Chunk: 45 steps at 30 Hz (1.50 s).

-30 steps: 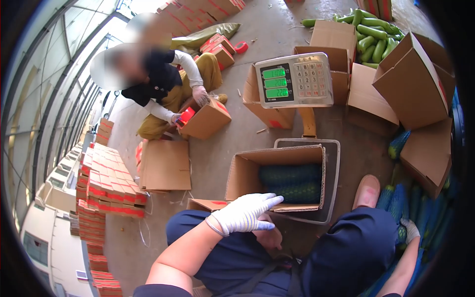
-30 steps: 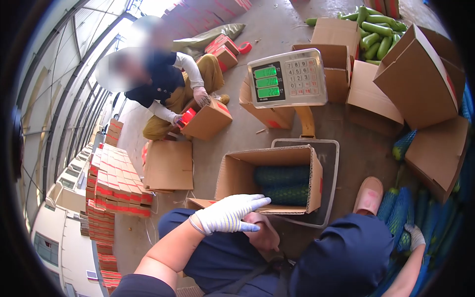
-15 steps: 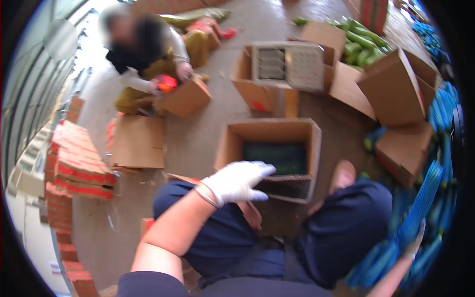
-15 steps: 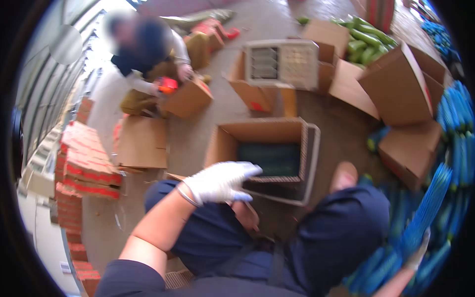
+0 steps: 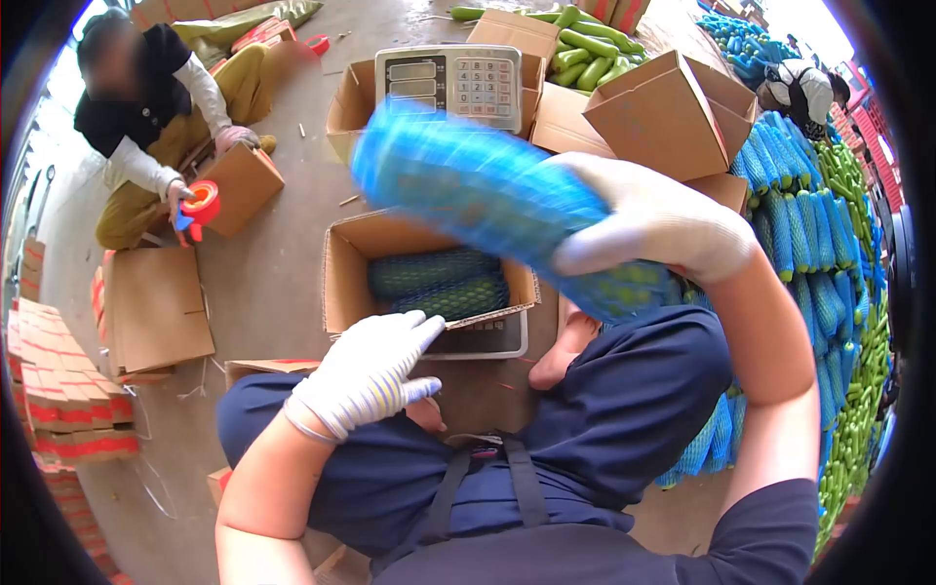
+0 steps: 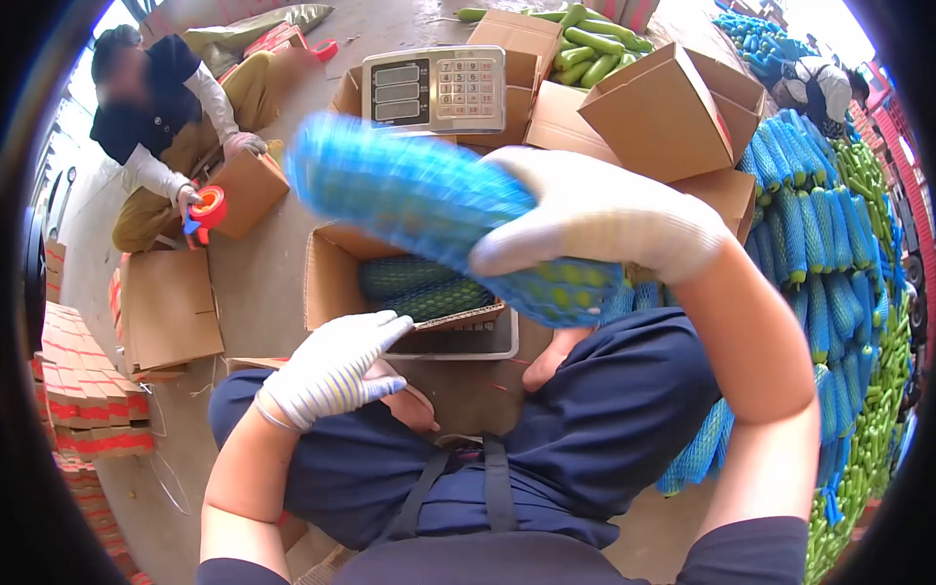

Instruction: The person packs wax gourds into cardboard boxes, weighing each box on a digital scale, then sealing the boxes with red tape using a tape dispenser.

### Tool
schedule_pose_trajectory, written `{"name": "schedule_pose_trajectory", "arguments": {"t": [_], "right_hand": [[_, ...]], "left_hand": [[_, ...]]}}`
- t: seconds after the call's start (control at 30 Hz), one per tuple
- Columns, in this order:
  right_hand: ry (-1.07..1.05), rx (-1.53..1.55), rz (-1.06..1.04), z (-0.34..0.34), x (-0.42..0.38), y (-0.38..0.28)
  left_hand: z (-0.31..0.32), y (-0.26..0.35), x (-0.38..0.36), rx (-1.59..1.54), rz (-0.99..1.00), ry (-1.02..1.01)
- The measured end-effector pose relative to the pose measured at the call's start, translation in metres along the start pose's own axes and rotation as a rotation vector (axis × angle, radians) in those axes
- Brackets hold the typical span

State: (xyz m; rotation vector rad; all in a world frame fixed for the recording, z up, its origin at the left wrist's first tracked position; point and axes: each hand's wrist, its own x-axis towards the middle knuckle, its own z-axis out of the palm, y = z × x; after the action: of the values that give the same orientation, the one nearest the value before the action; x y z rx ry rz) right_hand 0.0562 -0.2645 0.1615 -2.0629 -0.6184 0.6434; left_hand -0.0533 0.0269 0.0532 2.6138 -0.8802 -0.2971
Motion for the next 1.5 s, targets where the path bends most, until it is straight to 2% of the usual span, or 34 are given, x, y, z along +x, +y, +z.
{"name": "schedule_pose_trajectory", "arguments": {"t": [0.07,0.13,0.17,0.27,0.33,0.37,0.47,0.5,0.53,0.6,0.67,0.73,0.8,0.83,0.87,0.93,1.03,1.07,1.1,1.13,1.17,1.2,1.27,1.33,1.47,1.5], "right_hand": [[-0.349,-0.457,0.152,0.008,0.055,-0.005],[-0.594,-0.722,0.34,0.031,0.101,-0.008],[-0.689,-0.732,0.389,0.045,0.121,-0.004],[-0.884,-0.643,0.426,0.09,0.168,0.031],[-0.893,-0.461,0.517,0.125,0.186,0.074],[-1.005,-0.191,0.68,0.126,0.187,0.081],[-0.813,-0.497,0.35,0.172,0.174,0.143],[-0.816,-0.497,0.358,0.179,0.174,0.143],[-0.827,-0.693,0.313,0.189,0.176,0.142],[-0.818,-1.002,0.302,0.191,0.176,0.124],[-0.762,-1.119,0.24,0.182,0.172,0.102],[-0.833,-1.026,0.315,0.165,0.17,0.076],[-0.569,-0.787,0.134,0.124,0.139,0.053],[-0.37,-0.585,-0.055,0.101,0.118,0.056],[-0.256,-0.463,-0.152,0.073,0.093,0.047],[-0.136,-0.27,-0.153,0.016,0.045,0.028],[0.259,0.375,-0.019,-0.029,-0.038,0.071],[0.409,0.478,-0.052,-0.036,-0.061,0.095],[0.58,0.513,0.1,-0.038,-0.083,0.124],[0.71,0.541,0.149,-0.033,-0.105,0.18],[0.81,-0.262,0.271,-0.02,-0.128,0.228],[0.736,-0.706,0.506,0.001,-0.151,0.281],[0.317,-0.621,0.96,0.048,-0.173,0.325],[0.357,-0.393,1.039,0.111,-0.182,0.391],[0.479,-0.329,1.145,0.15,-0.168,0.403],[0.589,-0.384,1.152,0.155,-0.165,0.415]], "left_hand": [[-0.001,0.004,0.002,-0.03,-0.046,-0.07],[0.003,0.004,-0.003,-0.057,-0.005,-0.052],[0.003,0.005,-0.002,-0.055,-0.003,-0.112],[0.007,0.001,-0.004,-0.023,0.033,-0.042],[0.013,-0.002,-0.005,-0.029,0.027,-0.017],[0.017,-0.004,-0.006,-0.02,0.01,-0.052],[0.026,-0.008,-0.003,0.019,-0.005,-0.098],[0.026,-0.011,0.0,0.041,-0.031,-0.17],[0.027,-0.012,0.001,0.063,-0.057,-0.247],[0.029,-0.017,0.005,0.051,-0.047,-0.257],[0.023,-0.019,0.013,0.019,-0.043,-0.231],[0.018,-0.019,0.018,0.025,-0.025,-0.24],[0.015,-0.019,0.019,0.023,-0.022,-0.25],[0.014,-0.018,0.019,0.004,-0.011,-0.228],[0.012,-0.016,0.019,-0.012,0.002,-0.208],[-0.001,-0.013,0.023,-0.044,-0.007,-0.274],[-0.009,-0.016,0.023,-0.185,0.007,-0.138],[-0.015,-0.014,0.024,-0.237,-0.018,-0.132],[-0.015,-0.017,0.023,-0.24,-0.024,-0.11],[-0.012,-0.019,0.023,-0.243,-0.03,-0.086],[-0.013,-0.017,0.025,-0.237,-0.076,-0.086],[-0.011,-0.017,0.026,-0.229,-0.135,-0.085],[-0.007,-0.025,0.025,-0.101,-0.147,-0.095],[0.002,-0.028,0.027,-0.098,-0.234,-0.096],[0.006,-0.019,0.038,0.026,-0.281,-0.179],[0.006,-0.018,0.039,0.048,-0.289,-0.2]]}}
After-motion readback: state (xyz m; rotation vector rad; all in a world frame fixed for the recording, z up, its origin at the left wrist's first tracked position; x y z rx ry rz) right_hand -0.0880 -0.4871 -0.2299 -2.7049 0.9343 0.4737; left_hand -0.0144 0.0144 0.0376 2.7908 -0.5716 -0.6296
